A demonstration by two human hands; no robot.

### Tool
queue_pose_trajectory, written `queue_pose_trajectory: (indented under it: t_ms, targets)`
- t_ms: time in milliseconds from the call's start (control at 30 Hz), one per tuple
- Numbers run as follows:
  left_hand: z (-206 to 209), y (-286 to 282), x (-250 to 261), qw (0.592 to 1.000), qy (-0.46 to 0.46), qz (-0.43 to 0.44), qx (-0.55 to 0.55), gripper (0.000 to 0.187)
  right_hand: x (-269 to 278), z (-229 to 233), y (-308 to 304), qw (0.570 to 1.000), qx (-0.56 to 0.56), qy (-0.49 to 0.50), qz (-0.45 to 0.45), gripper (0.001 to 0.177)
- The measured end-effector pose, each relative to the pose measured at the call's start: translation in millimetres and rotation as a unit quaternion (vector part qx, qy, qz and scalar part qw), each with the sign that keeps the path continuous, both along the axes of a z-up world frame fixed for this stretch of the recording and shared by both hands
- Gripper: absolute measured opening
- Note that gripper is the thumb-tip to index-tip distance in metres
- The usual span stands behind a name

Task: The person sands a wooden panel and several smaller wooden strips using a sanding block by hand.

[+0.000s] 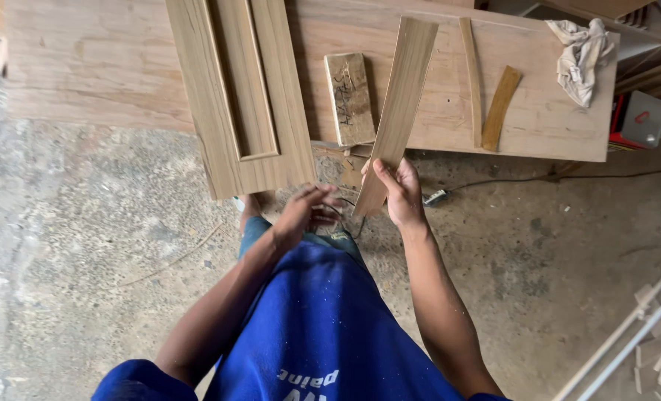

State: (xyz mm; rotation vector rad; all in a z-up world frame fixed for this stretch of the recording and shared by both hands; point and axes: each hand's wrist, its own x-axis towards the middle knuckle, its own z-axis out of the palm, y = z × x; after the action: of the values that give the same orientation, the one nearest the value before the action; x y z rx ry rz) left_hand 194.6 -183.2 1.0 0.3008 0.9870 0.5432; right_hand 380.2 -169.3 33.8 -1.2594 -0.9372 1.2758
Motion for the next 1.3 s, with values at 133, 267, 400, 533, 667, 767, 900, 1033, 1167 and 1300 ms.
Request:
queue_pose_trajectory:
  t_ms: [133,267,400,533,667,767,900,1033,1167,1300]
  targets:
    - [7,17,-11,0.995,0.048,0.06,0.062,0.035,8,-7,-1,1.0,0.006,-0.005,0.005,0.015]
    - [4,29,-20,0.98,0.076,0.158,0.093,0.036,2,4,-1,0.999,-0.002,-0.026,0.047,0.014]
    - [-12,26,-50,0.925,0.119,0.31,0.184,0.029,-17,-8,-7,0.89,0.017,-0.42,0.177,0.028]
    - [-43,-5,-80,0.878,0.165,0.415,0.171,0.056,-34,-62,-20,0.744,0.033,-0.593,0.307,0.023]
    - [-62,-46,-101,0.888,0.174,0.405,0.132,0.077,-44,-110,-27,0.695,0.112,-0.608,0.368,0.01]
    - [-106,-65,-110,0.885,0.17,0.424,0.092,0.079,-53,-137,-24,0.65,0.193,-0.609,0.412,0.011]
    - [-149,-70,-114,0.833,0.082,0.546,-0.001,0.077,-63,-162,-13,0.634,0.253,-0.608,0.405,0.016]
    - [-141,-62,-117,0.825,0.076,0.558,-0.042,0.066,-77,-157,-4,0.639,0.257,-0.607,0.396,0.019]
    - [-138,-52,-117,0.819,0.041,0.57,-0.047,0.061,-83,-165,0,0.627,0.274,-0.626,0.374,0.018]
    - [-144,-49,-115,0.834,0.05,0.549,0.003,0.058,-86,-162,1,0.629,0.269,-0.632,0.364,0.02]
